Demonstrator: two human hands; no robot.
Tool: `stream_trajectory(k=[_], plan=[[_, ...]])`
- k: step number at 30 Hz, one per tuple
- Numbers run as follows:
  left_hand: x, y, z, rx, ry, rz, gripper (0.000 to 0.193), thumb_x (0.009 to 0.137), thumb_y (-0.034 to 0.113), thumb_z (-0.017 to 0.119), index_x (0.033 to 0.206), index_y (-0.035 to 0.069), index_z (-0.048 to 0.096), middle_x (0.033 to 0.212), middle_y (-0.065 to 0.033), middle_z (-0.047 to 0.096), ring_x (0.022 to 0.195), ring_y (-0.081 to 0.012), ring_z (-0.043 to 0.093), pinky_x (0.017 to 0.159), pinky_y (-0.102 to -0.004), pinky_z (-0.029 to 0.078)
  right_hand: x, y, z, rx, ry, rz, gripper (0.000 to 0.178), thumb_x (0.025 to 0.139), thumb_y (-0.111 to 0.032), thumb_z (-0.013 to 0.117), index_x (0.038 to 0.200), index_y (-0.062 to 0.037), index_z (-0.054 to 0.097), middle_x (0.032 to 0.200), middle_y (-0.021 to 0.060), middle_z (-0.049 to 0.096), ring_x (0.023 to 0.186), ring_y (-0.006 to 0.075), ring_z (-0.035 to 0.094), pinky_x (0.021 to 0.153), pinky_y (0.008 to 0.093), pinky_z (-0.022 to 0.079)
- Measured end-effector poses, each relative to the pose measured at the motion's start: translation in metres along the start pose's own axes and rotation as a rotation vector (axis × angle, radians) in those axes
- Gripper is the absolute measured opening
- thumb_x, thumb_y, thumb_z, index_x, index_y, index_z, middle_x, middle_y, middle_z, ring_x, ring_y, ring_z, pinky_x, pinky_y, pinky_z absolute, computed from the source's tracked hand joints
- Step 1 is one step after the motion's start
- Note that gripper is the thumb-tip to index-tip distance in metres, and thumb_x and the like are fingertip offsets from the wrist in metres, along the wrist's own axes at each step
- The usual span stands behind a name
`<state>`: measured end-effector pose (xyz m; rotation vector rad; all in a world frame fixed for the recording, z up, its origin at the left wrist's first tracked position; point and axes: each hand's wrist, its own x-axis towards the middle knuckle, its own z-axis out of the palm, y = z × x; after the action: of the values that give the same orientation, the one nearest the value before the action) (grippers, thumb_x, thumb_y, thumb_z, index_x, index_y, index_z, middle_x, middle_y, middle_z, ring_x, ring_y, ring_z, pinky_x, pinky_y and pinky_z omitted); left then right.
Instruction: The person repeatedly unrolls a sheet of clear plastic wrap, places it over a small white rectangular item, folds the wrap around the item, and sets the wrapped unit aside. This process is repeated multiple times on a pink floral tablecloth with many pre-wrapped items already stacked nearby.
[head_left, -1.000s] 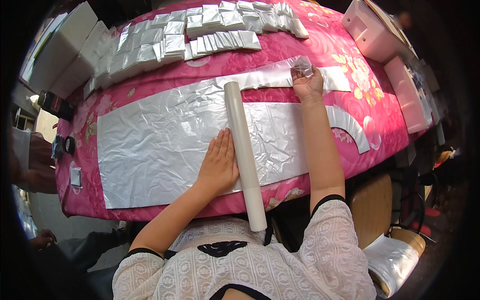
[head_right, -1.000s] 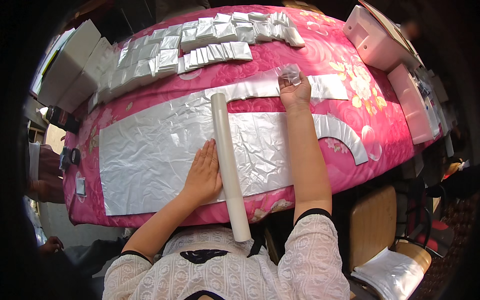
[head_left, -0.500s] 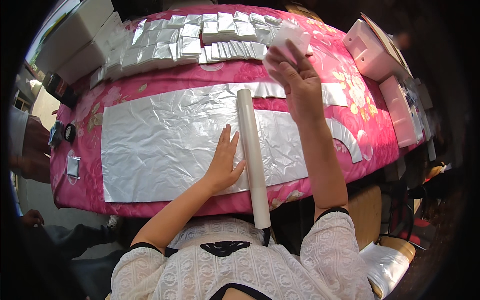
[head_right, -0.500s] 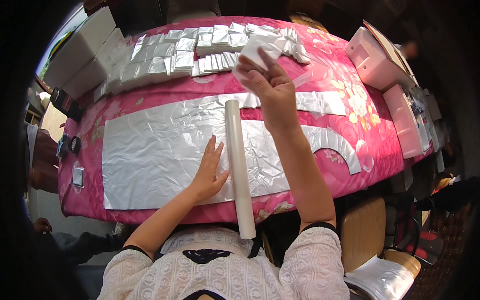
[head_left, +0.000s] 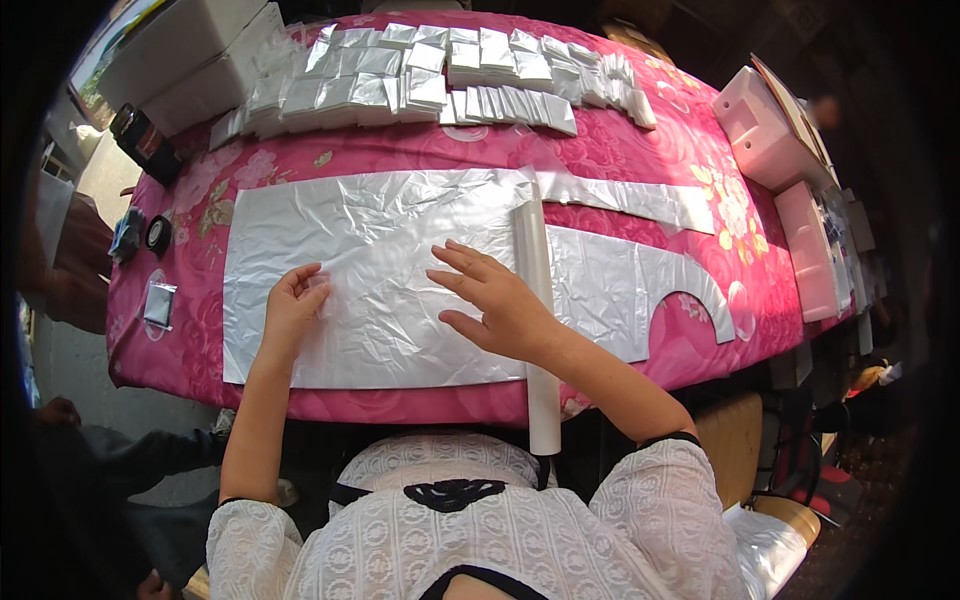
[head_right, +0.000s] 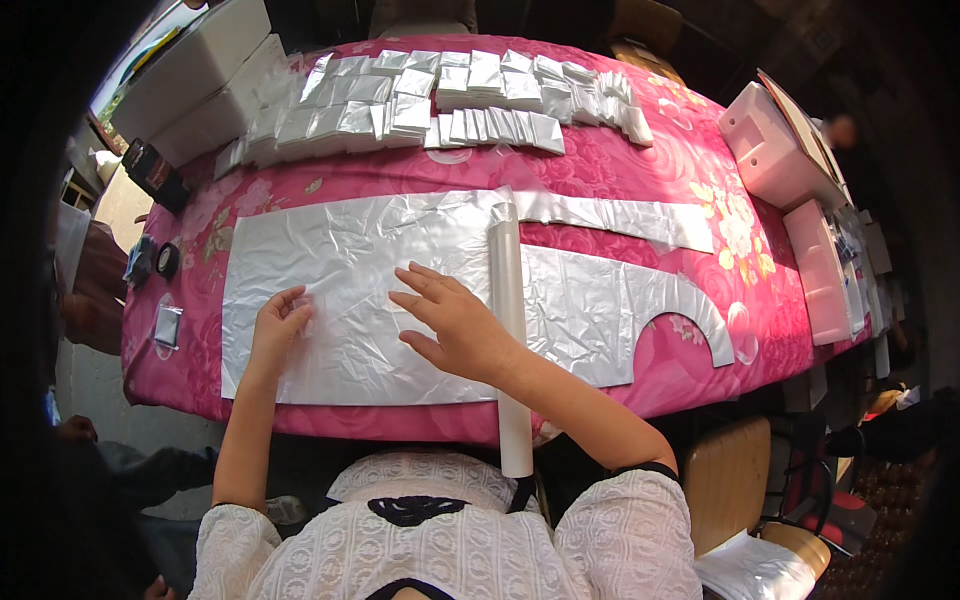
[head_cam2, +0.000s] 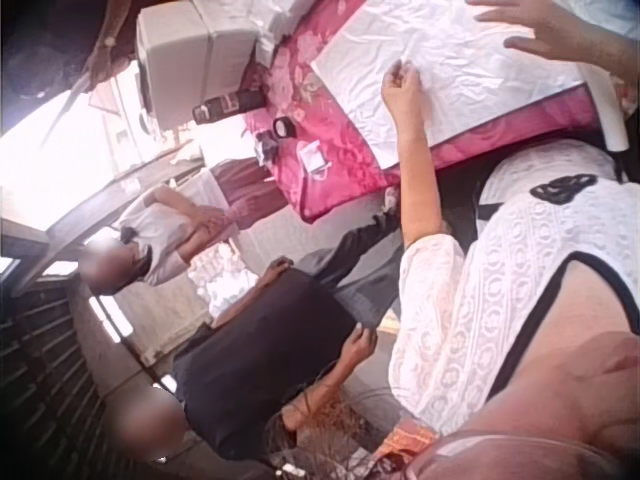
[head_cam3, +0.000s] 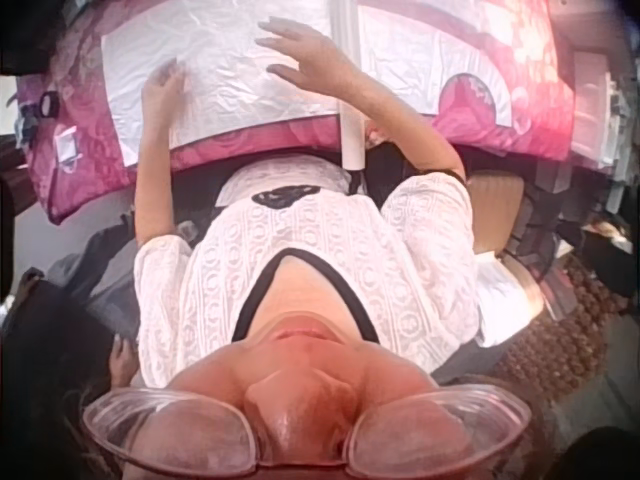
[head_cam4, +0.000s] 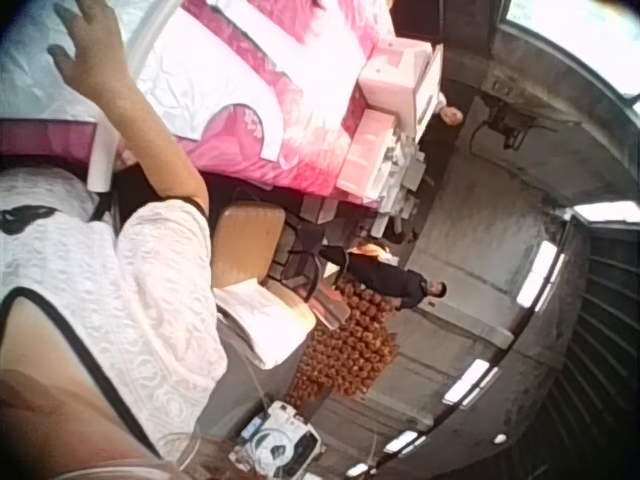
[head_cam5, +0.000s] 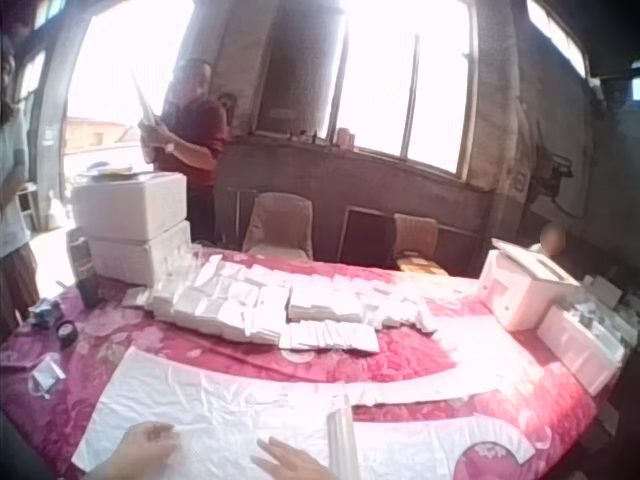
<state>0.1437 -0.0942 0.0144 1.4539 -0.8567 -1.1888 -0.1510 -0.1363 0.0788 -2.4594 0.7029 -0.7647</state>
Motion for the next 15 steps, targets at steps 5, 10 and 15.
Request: stream_trajectory(k=[5, 10, 15], plan=[[-0.014, 0.007, -0.040, 0.093, 0.277, 0.093, 0.035, 0.082, 0.005, 0.060, 0.116, 0.000, 0.052, 0.103, -0.0032, 0.058, 0.081, -0.0043, 0.055, 0.070, -0.0163, 0.044, -0.074, 0.030, -0.042, -0.232, 0.026, 0.159, 0.046, 0.078, -0.017, 0.064, 0.120, -0.0038, 0.051, 0.132, 0.0142, 0.044, 0.125, 0.0324, 0.038, 0.100, 0.0407, 0.036], [-0.023, 0.014, -0.081, 0.098, 0.409, 0.285, 0.032, 0.086, 0.005, 0.055, 0.118, 0.002, 0.052, 0.112, -0.0044, 0.055, 0.097, -0.0091, 0.053, 0.079, -0.0213, 0.043, -0.110, 0.037, -0.051, -0.305, -0.164, 0.174, 0.057, 0.086, -0.038, 0.050, 0.133, -0.0064, 0.039, 0.140, 0.0141, 0.035, 0.131, 0.0318, 0.029, 0.106, 0.0425, 0.026], [-0.039, 0.030, -0.059, 0.103, 0.324, 0.345, 0.033, 0.087, 0.003, 0.052, 0.120, 0.001, 0.050, 0.119, -0.0059, 0.054, 0.103, -0.0117, 0.052, 0.083, -0.0233, 0.043, -0.059, 0.018, -0.003, -0.241, -0.281, 0.027, 0.061, 0.090, -0.048, 0.034, 0.135, -0.0071, 0.036, 0.144, 0.0110, 0.030, 0.136, 0.0292, 0.016, 0.110, 0.0450, 0.011]])
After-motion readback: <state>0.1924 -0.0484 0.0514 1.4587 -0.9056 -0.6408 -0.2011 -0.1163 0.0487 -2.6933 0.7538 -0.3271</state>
